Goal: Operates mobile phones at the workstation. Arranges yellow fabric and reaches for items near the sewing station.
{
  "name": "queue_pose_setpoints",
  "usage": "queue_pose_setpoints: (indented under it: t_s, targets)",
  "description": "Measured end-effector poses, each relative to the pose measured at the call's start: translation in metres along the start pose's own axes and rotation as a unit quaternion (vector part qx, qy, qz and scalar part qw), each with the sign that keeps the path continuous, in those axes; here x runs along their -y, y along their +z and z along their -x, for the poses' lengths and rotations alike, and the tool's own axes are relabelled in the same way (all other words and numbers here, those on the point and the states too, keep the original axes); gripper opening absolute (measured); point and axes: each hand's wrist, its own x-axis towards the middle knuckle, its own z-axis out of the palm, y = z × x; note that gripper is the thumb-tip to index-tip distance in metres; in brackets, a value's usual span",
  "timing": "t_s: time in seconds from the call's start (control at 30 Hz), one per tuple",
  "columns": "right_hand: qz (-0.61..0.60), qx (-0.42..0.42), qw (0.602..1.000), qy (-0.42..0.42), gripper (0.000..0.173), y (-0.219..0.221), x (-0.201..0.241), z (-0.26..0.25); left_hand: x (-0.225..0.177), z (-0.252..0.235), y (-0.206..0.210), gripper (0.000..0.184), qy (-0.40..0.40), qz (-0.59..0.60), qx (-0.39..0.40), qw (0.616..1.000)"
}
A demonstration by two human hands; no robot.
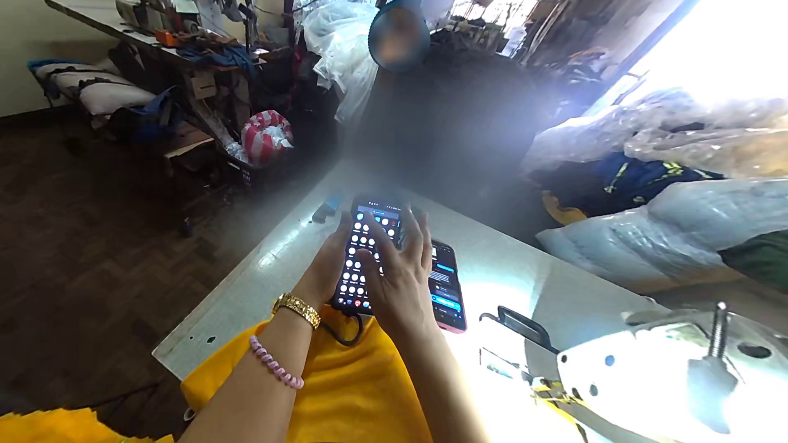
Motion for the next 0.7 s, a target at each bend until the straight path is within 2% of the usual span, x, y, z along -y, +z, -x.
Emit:
queue_pose_setpoints:
  t_s: [0.13,0.2,0.3,0.37,0.5,0.7]
  targets:
    - [-0.102,-0.050,0.992,0.052,0.053,-0.001,-0.005,0.000,0.000,0.001,-0.002,0.075,-0.006,-0.003,-0.003,1.000]
    - [-0.216,-0.020,0.966,0.140,0.056,0.001,-0.008,0.002,0.001,0.002,-0.004,0.074,-0.003,-0.024,-0.025,0.999]
    - [-0.414,0.073,0.860,0.289,0.057,0.001,-0.015,0.010,0.003,0.000,-0.008,0.074,0.002,-0.022,-0.056,0.998]
    - [-0.472,0.133,0.803,0.338,0.057,0.001,-0.018,0.014,0.003,-0.002,-0.010,0.075,0.005,-0.011,-0.086,0.996]
    - [-0.518,0.214,0.762,0.325,0.058,0.002,-0.019,0.019,0.002,-0.004,-0.013,0.077,0.022,-0.009,-0.131,0.991]
    - [-0.550,0.229,0.744,0.302,0.062,0.003,-0.021,0.021,0.005,-0.006,-0.014,0.075,0.032,-0.015,-0.132,0.991]
